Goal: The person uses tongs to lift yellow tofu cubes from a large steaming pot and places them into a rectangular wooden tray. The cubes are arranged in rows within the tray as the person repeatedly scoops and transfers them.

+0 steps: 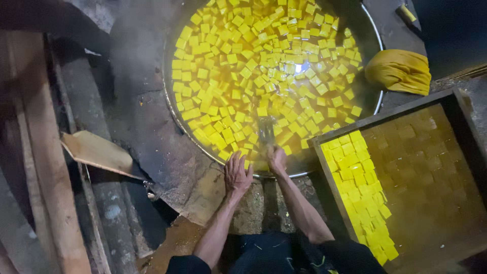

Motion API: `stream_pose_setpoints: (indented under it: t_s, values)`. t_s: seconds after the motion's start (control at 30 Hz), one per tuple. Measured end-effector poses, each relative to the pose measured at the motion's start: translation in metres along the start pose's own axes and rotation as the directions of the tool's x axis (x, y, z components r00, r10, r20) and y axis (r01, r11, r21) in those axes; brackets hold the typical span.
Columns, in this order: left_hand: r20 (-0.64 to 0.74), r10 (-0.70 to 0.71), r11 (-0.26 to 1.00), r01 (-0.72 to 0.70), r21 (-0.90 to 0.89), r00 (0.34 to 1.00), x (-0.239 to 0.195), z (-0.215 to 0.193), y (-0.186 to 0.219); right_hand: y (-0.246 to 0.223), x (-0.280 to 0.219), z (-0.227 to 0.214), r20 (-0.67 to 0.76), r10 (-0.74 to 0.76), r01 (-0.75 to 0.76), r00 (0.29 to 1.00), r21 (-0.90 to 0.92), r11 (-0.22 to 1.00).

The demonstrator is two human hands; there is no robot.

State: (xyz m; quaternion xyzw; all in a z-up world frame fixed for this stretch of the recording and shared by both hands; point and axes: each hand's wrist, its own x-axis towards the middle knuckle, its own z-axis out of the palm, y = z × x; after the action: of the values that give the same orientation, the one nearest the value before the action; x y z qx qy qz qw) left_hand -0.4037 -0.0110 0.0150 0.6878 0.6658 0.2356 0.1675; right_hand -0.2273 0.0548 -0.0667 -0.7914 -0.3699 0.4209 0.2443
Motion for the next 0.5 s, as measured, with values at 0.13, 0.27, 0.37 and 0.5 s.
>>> stream_pose_setpoints:
  t_s: [0.13, 0.27, 0.37, 0.5]
  values:
    - [0.008, -0.011, 0.998, 0.012, -0.065, 1.0, 0.002, -0.008, 0.002, -0.016, 0.017, 0.015, -0.044, -0.098, 0.098, 0.994, 0.006, 0.995]
    - [0.003, -0.023, 0.999, 0.023, -0.038, 1.0, 0.004, -0.008, 0.002, -0.014, 0.023, 0.006, 0.026, 0.016, -0.02, 1.0, 0.14, 0.99]
    - [0.019, -0.037, 0.998, 0.038, -0.043, 0.999, 0.007, -0.008, 0.003, -0.002, 0.022, -0.001, 0.059, 0.1, -0.11, 0.993, 0.208, 0.972]
    - [0.023, -0.049, 0.997, 0.05, -0.056, 0.999, 0.009, -0.01, 0.003, 0.006, 0.035, 0.001, 0.063, 0.077, -0.087, 0.995, 0.194, 0.977]
